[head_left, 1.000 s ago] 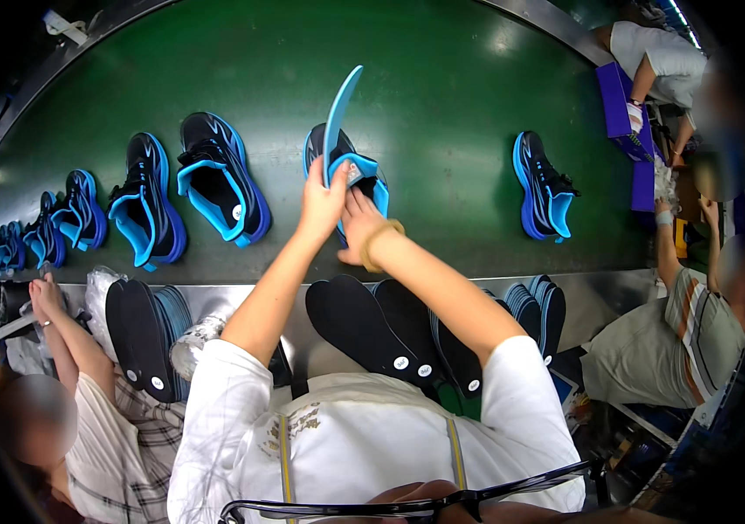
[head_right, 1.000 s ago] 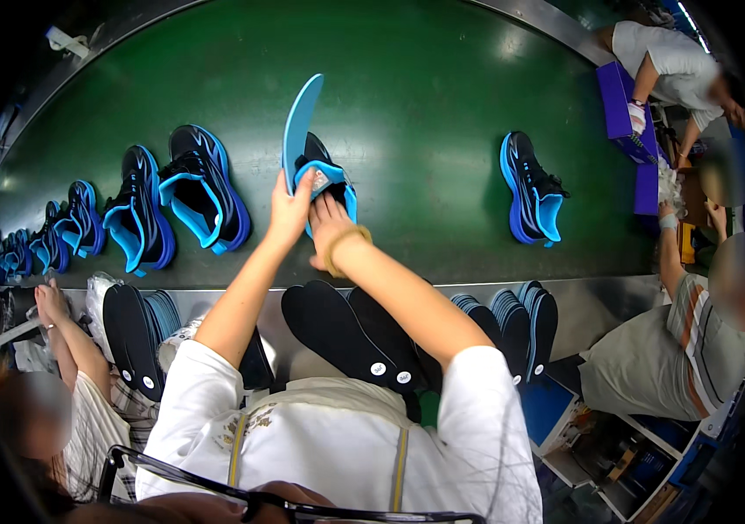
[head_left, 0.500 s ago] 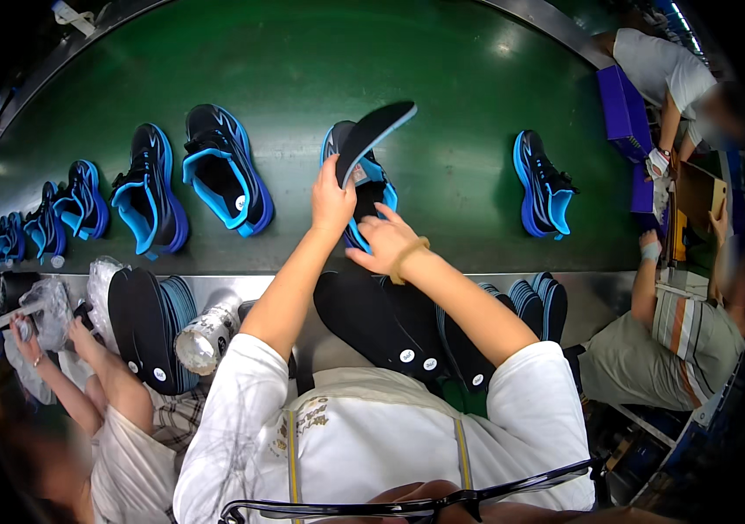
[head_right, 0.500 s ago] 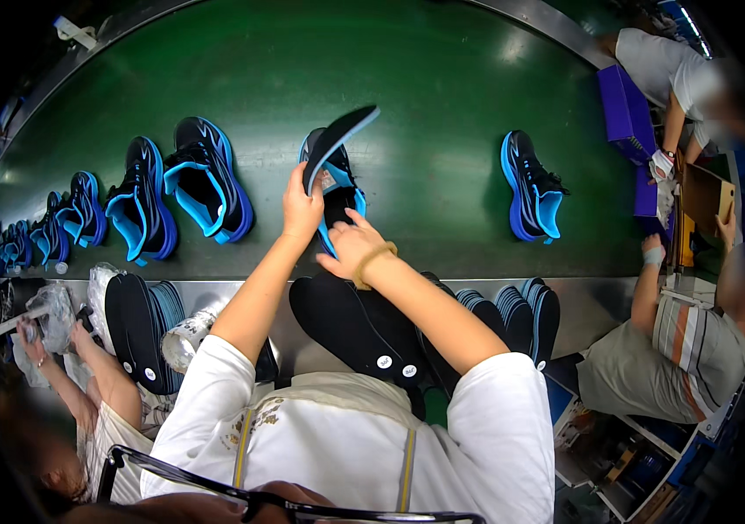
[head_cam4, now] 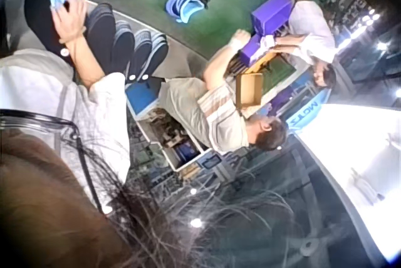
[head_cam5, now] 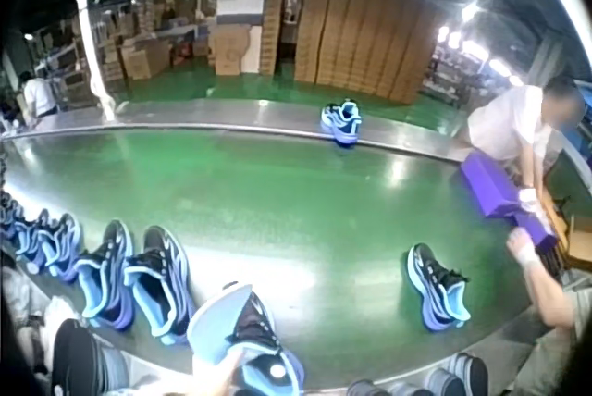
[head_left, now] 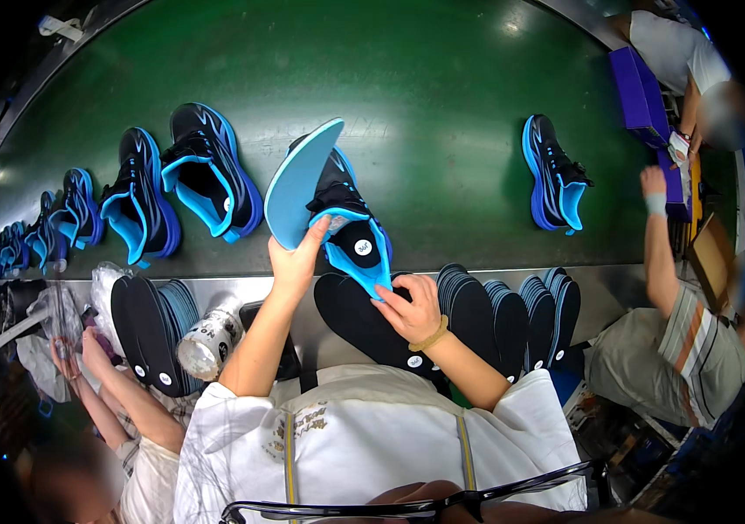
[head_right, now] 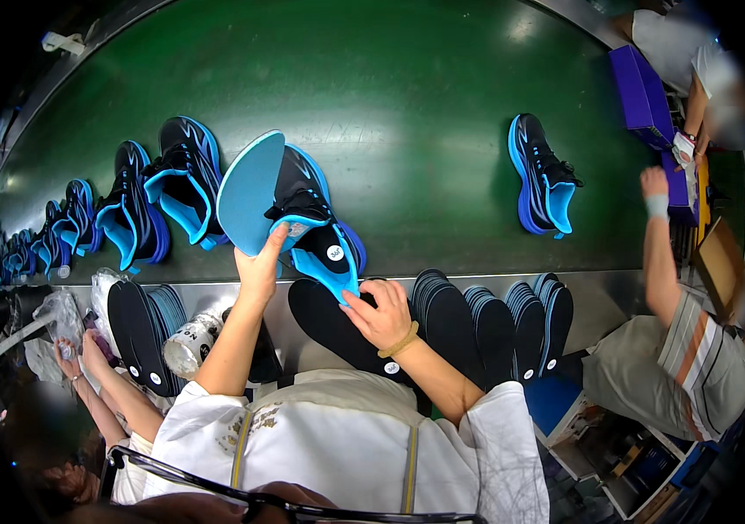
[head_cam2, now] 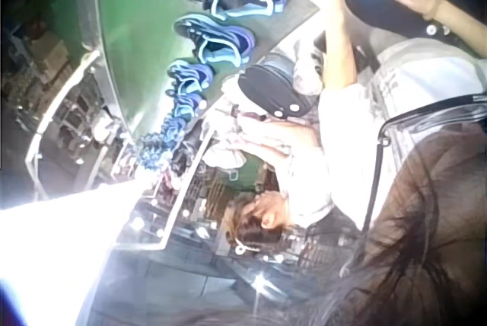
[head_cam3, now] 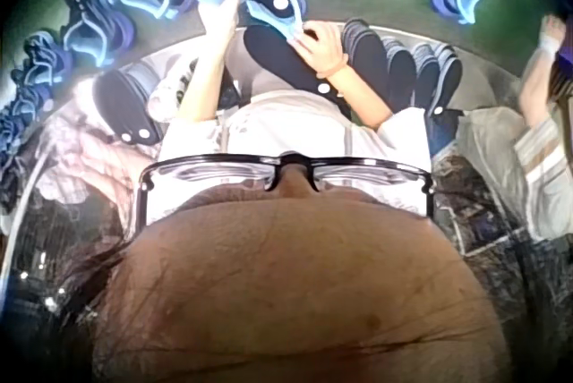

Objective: The person inserts blue foam insoles into black and blue sneakers, pressing them firmly into place, then places the finished shoes onto a conveyor belt.

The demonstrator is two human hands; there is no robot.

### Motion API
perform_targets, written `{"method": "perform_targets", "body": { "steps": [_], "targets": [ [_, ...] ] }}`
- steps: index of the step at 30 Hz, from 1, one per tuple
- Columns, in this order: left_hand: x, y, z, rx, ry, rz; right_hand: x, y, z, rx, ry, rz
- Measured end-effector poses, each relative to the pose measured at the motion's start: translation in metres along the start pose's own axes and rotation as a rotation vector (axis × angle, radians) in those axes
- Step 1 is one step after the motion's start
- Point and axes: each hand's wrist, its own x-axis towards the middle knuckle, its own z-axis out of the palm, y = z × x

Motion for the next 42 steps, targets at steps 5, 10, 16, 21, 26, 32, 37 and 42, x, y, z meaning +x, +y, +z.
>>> {"method": "perform_targets", "body": {
  "steps": [5, 10, 16, 21, 26, 32, 37, 42],
  "targets": [
    [-0.014, 0.008, 0.015, -0.029, -0.076, -0.066, -0.022, 0.015, 0.003, 0.022, 0.03, 0.071],
    [0.003, 0.014, 0.037, -0.042, -0.12, -0.044, -0.013, 0.016, 0.003, 0.063, 0.035, 0.031],
    [0.081, 0.003, 0.042, -0.003, -0.122, -0.1, 0.06, 0.012, 0.007, 0.033, 0.131, 0.048],
    [0.048, 0.015, 0.044, 0.568, 0.031, 0.447, 0.091, -0.013, 0.004, 0.445, 0.183, 0.179],
    [-0.034, 0.012, 0.035, 0.825, -0.493, 0.687, 0.062, -0.018, 0.028, 0.895, 0.159, 0.335],
    [-0.02, 0.04, 0.044, 1.015, -0.58, 0.925, 0.03, 0.062, -0.051, 0.756, 0.357, 0.54],
    [0.055, 0.002, 0.041, 1.347, -0.228, 1.107, 0.02, 0.182, -0.133, -0.34, 0.098, 0.924],
    [0.073, 0.004, 0.042, 1.282, -0.347, 0.709, 0.022, 0.23, -0.134, -0.486, -0.674, 0.839]
  ]
}}
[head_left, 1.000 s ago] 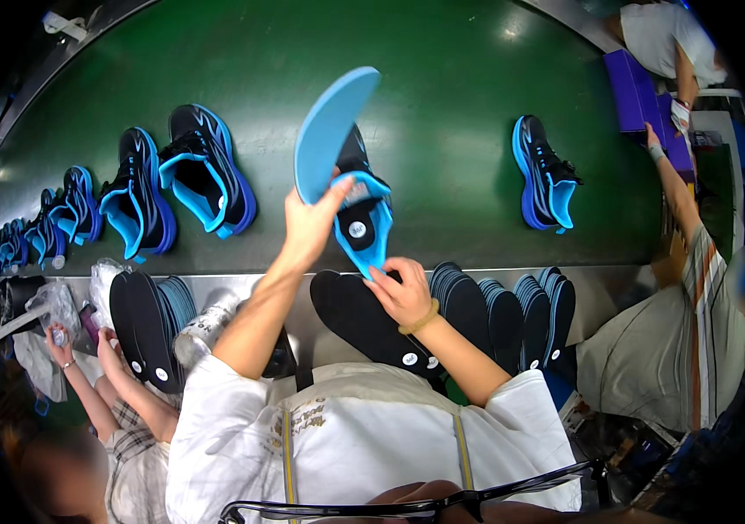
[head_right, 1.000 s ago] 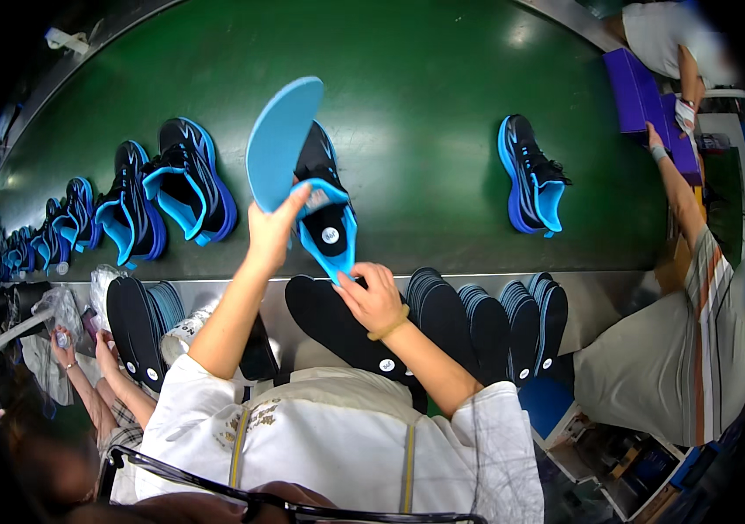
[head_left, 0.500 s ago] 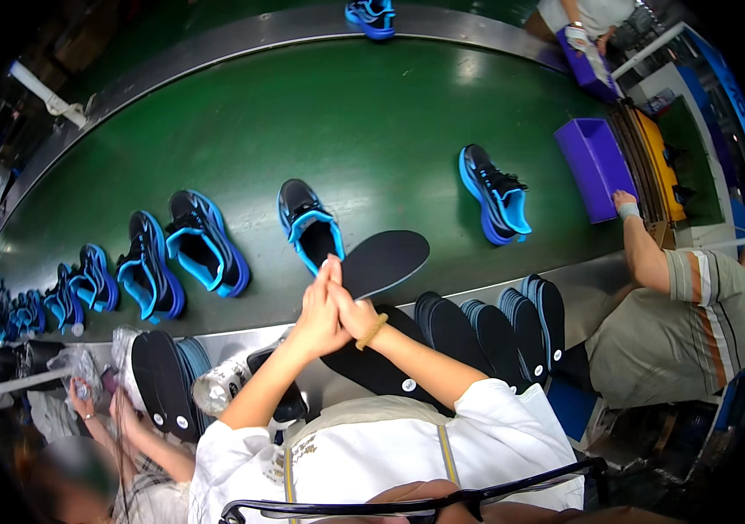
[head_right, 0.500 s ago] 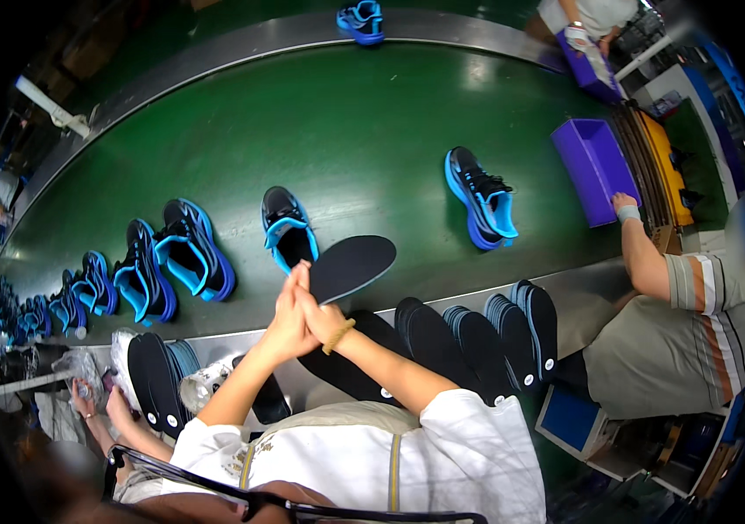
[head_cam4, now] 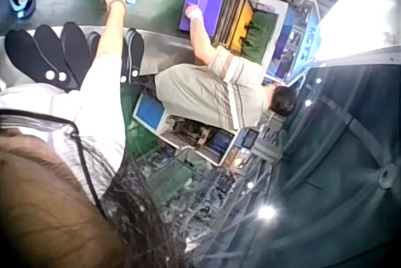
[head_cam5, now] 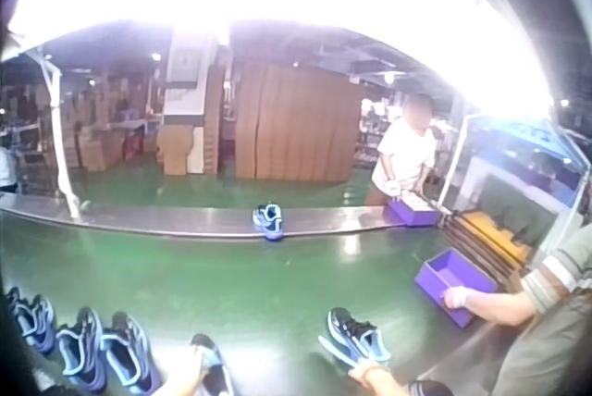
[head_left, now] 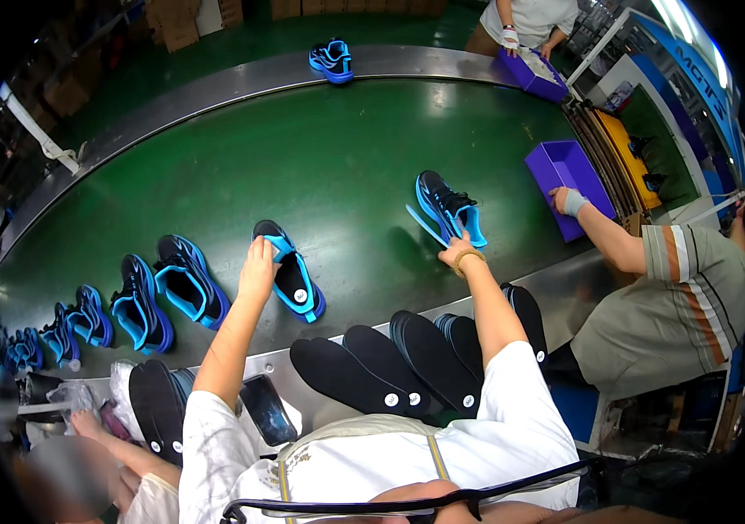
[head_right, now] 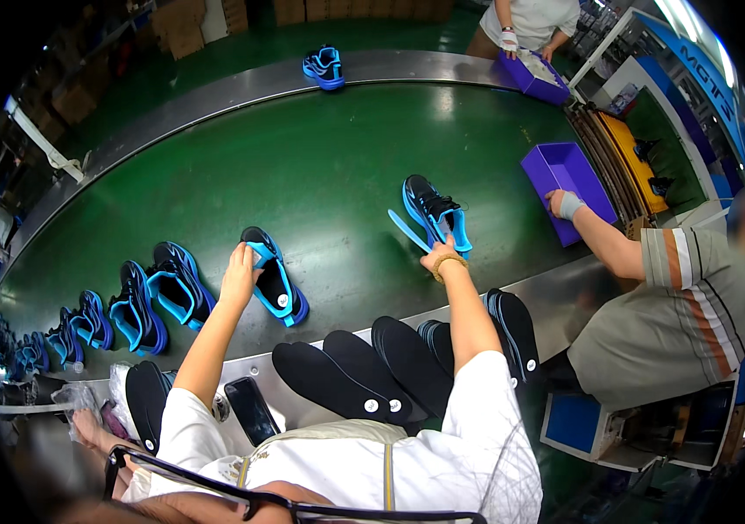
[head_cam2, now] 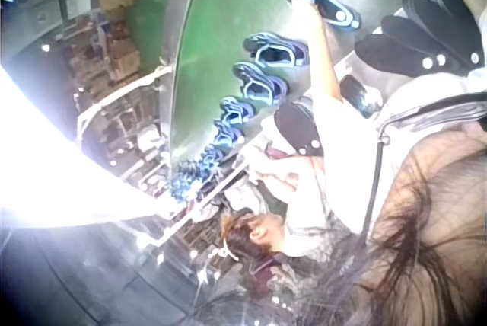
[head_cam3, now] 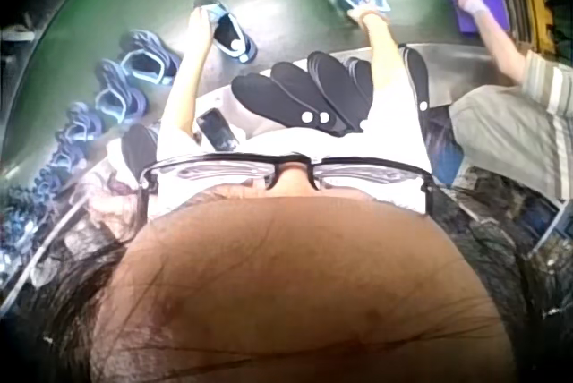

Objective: The person inserts blue foam insoles into black and blue sneakers, pressing them firmly into place, then places the finished shoes onto a conveyor belt.

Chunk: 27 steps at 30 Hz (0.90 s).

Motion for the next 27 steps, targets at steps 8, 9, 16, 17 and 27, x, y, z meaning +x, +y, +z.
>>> {"method": "perform_targets", "body": {
  "steps": [8, 9, 16, 17, 27],
  "targets": [
    [0.004, -0.017, -0.006, -0.05, -0.087, 0.111, -0.044, -0.114, 0.013, 0.321, 0.23, -0.208],
    [0.004, -0.017, -0.007, -0.085, -0.046, 0.11, -0.053, -0.129, 0.025, 0.429, 0.277, -0.276],
    [0.009, -0.028, -0.021, -0.144, 0.052, 0.14, -0.151, -0.152, -0.015, 1.113, -0.401, -0.547],
    [0.008, -0.031, -0.025, -0.252, 0.068, 0.098, -0.152, -0.142, -0.012, 1.233, -0.435, -0.509],
    [0.036, 0.016, -0.047, -1.215, 0.048, -0.351, -0.167, -0.078, 0.09, 0.57, 0.424, -0.087]
  ]
}}
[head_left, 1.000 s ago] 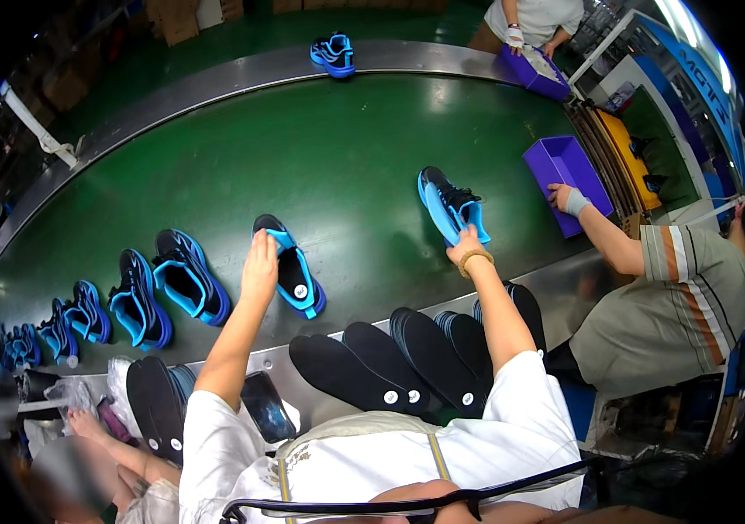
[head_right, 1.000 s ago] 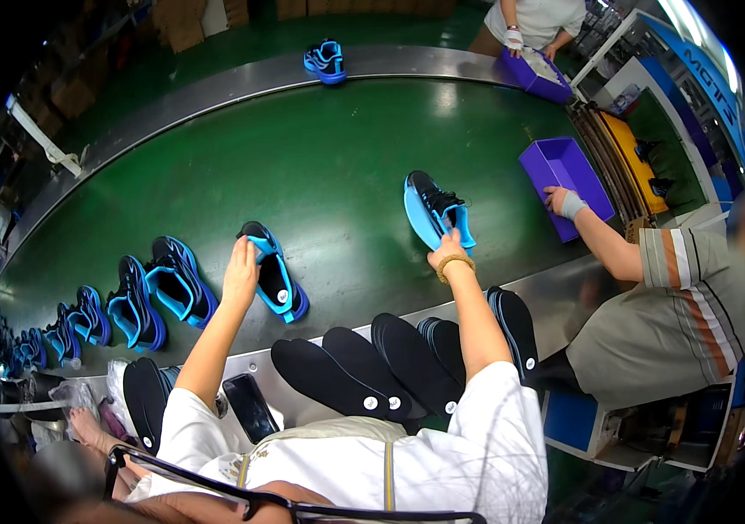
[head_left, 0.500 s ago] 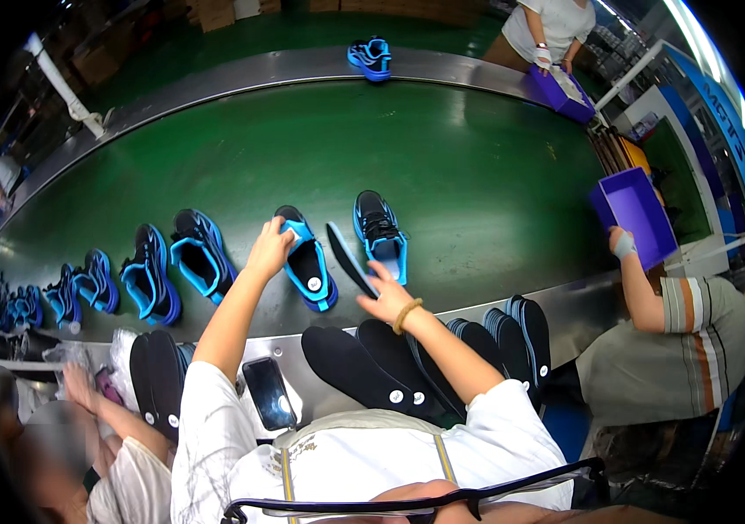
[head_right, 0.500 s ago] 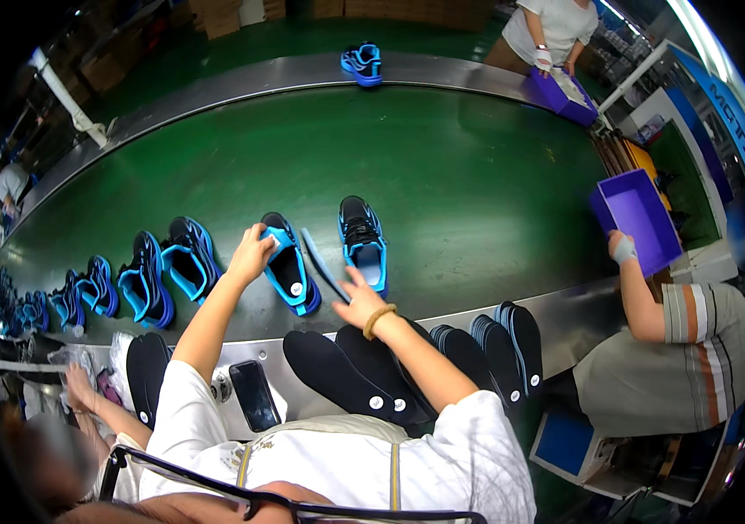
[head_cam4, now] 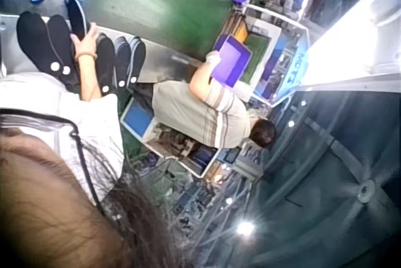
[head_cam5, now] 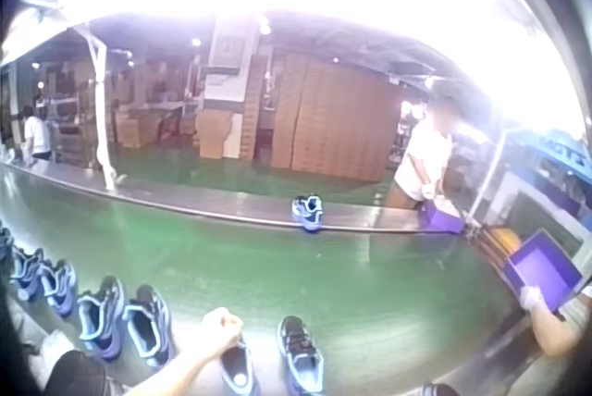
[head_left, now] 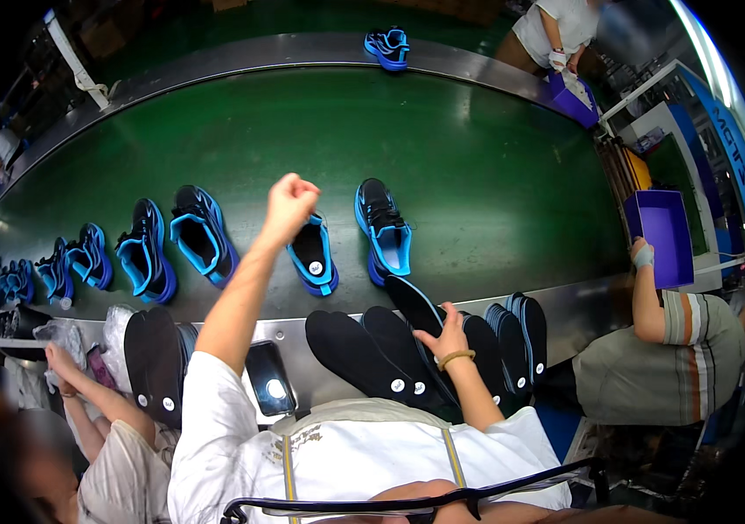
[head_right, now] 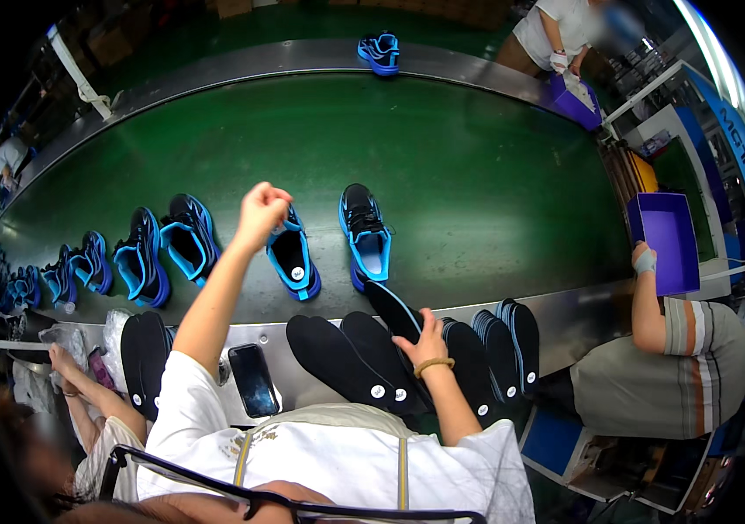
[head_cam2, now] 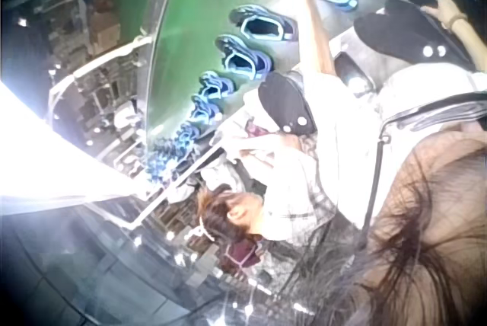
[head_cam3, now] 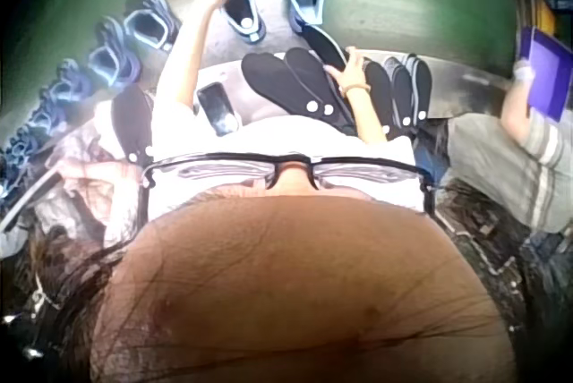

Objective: The person inserts blue foam insoles into black and blue sneakers, pressing them firmly into place, then places the finished shoes onto a conveyor belt.

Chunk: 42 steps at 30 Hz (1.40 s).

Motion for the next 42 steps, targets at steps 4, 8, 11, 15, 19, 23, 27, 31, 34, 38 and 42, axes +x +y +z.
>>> {"method": "perform_targets", "body": {
  "steps": [4, 8, 11, 15, 19, 23, 27, 31, 34, 38, 42],
  "targets": [
    [-0.01, -0.015, 0.079, 0.598, -0.125, 0.457, -0.013, 0.011, 0.017, -0.029, 0.228, -0.261],
    [-0.005, -0.061, 0.105, 0.911, -0.276, 0.547, -0.016, 0.012, 0.021, -0.096, 0.211, -0.295],
    [0.008, -0.079, 0.108, 0.655, -0.016, 0.482, -0.016, 0.007, 0.025, -0.286, 0.184, -0.272],
    [0.012, -0.064, 0.091, 0.622, 0.171, 0.438, -0.01, -0.013, 0.007, -0.139, -0.102, 0.112],
    [0.002, -0.054, 0.076, 0.64, 0.153, 0.272, 0.001, 0.004, -0.014, -0.112, -0.127, -0.069],
    [-0.001, -0.062, 0.074, 0.454, 0.0, 0.13, 0.017, 0.034, -0.053, 0.416, -0.117, -0.037],
    [0.006, -0.074, 0.068, 0.369, -0.122, -0.011, 0.046, -0.038, -0.104, 0.857, -0.553, 0.285],
    [0.004, -0.066, 0.065, 0.318, -0.128, 0.033, 0.099, -0.072, -0.061, 0.745, -0.723, 0.267],
    [0.005, -0.073, 0.06, 0.329, -0.197, -0.008, 0.14, -0.086, -0.004, 0.279, -0.611, 0.068],
    [0.009, -0.087, 0.061, 0.292, -0.164, 0.066, 0.166, -0.094, 0.059, -0.343, -0.309, -0.396],
    [0.008, -0.075, 0.058, 0.386, -0.251, 0.001, 0.154, -0.074, 0.067, -0.299, -0.049, -0.682]
  ]
}}
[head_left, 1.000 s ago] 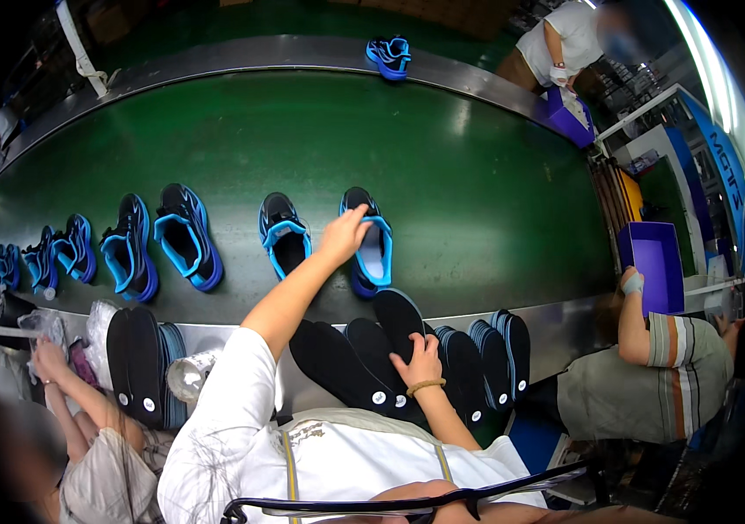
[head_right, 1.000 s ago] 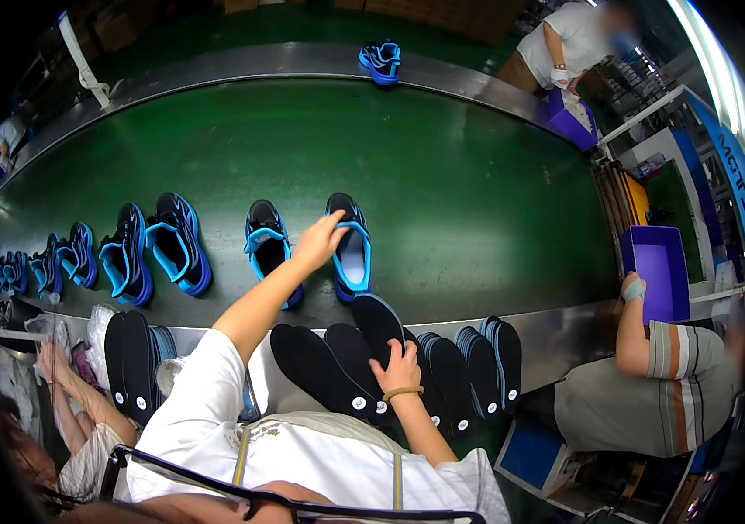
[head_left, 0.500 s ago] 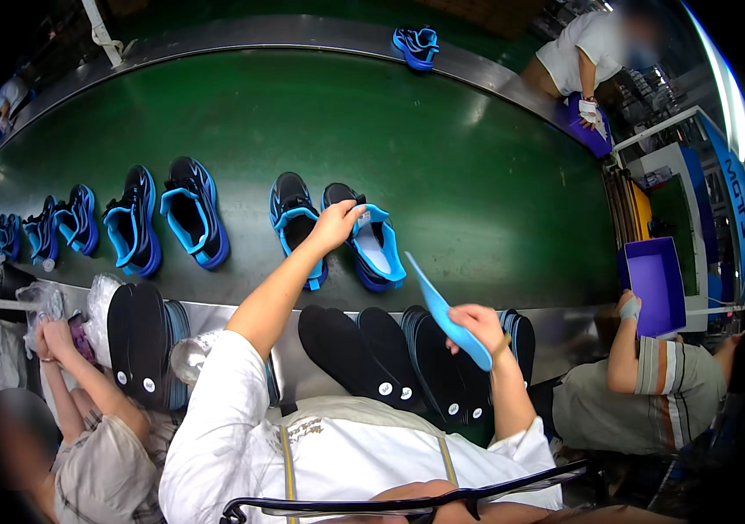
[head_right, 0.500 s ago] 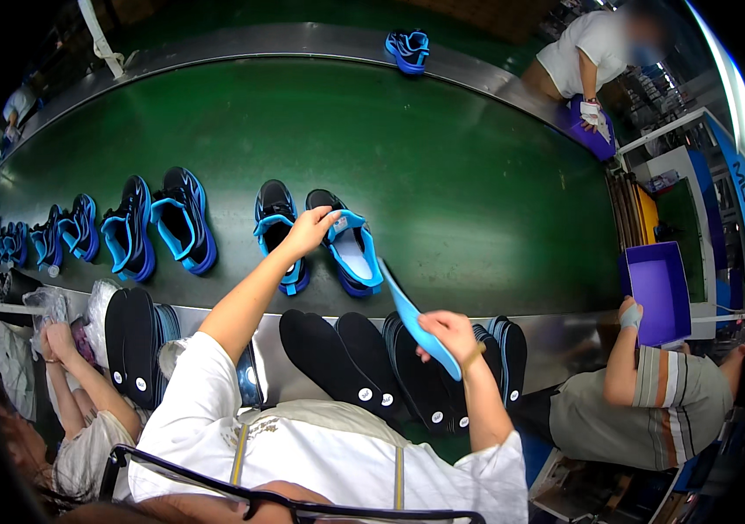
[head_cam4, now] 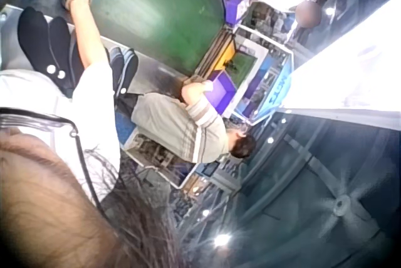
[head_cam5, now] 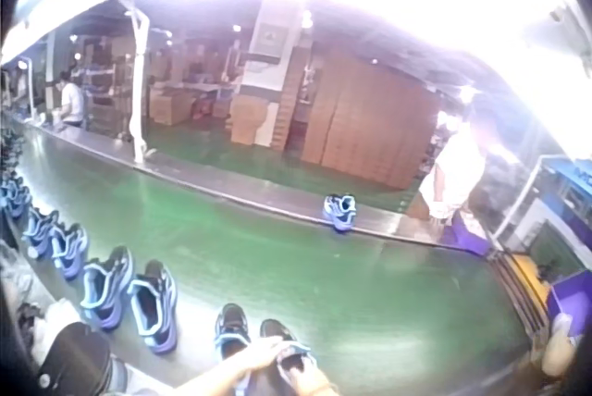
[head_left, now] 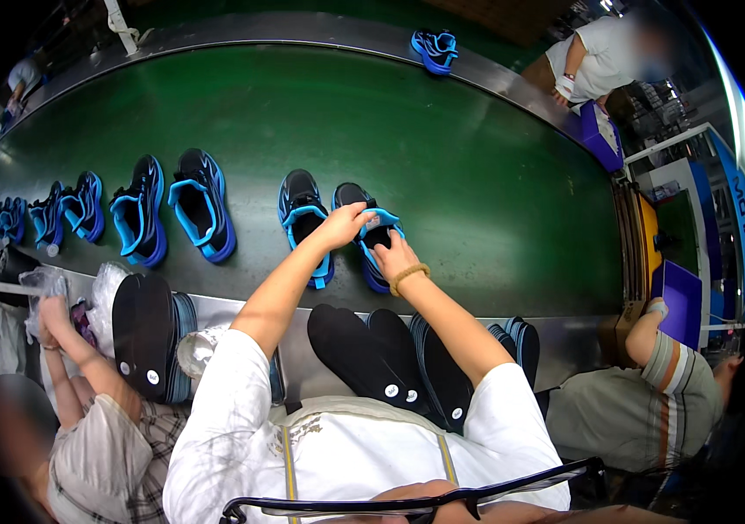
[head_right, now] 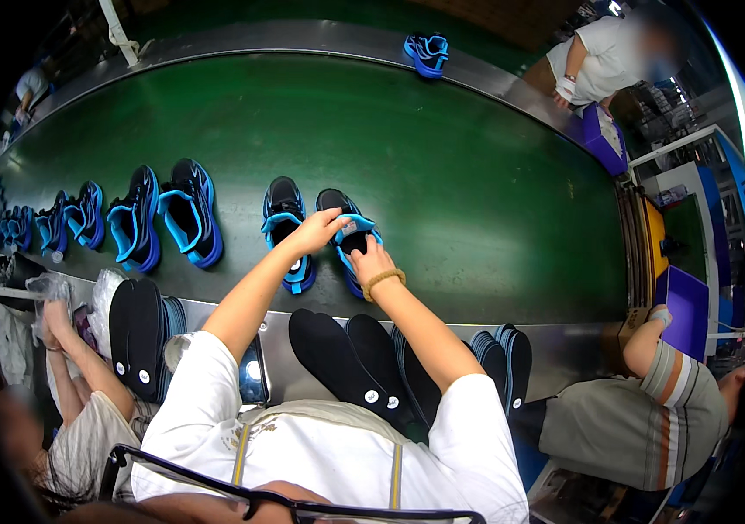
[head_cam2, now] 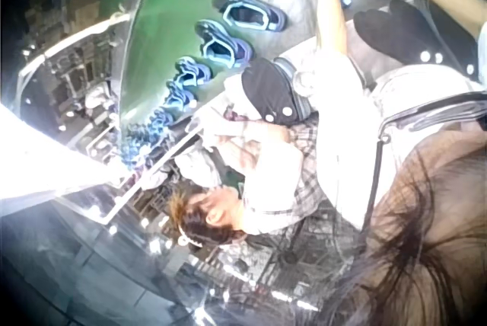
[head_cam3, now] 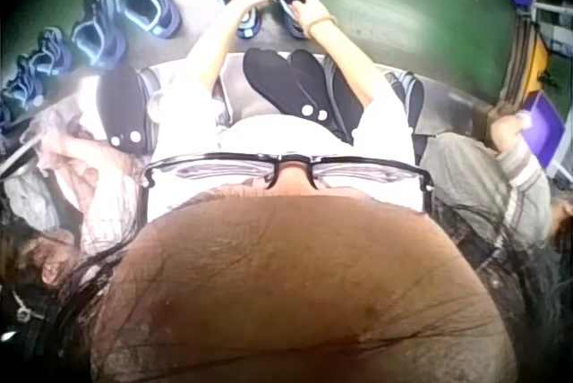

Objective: The person inserts blue foam insoles into black and blue sneakers, pressing them firmly into place, then places the finished shoes onto a conveyor belt.

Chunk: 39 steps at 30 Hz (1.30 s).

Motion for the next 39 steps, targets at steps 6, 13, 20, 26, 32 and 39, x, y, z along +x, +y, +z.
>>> {"method": "perform_targets", "body": {
  "steps": [6, 13, 20, 26, 32, 39],
  "targets": [
    [-0.003, 0.012, 0.013, -0.155, 0.118, -0.191, -0.003, -0.024, -0.069, -0.128, -0.273, 0.167],
    [-0.005, 0.003, 0.009, -0.267, 0.086, -0.134, 0.022, -0.001, -0.084, -0.004, -0.786, 0.229],
    [-0.008, 0.002, 0.013, -0.304, 0.086, -0.144, -0.006, 0.013, -0.042, 0.059, -0.277, -0.202],
    [-0.007, -0.001, 0.017, -0.221, 0.116, -0.105, 0.016, 0.013, -0.002, -0.023, -0.174, -0.142],
    [-0.01, 0.003, 0.024, -0.076, 0.211, -0.129, 0.025, 0.016, -0.007, -0.031, -0.301, -0.054],
    [-0.008, -0.01, 0.025, -0.059, 0.259, -0.042, 0.031, 0.023, 0.033, -0.121, -0.475, 0.092]
  ]
}}
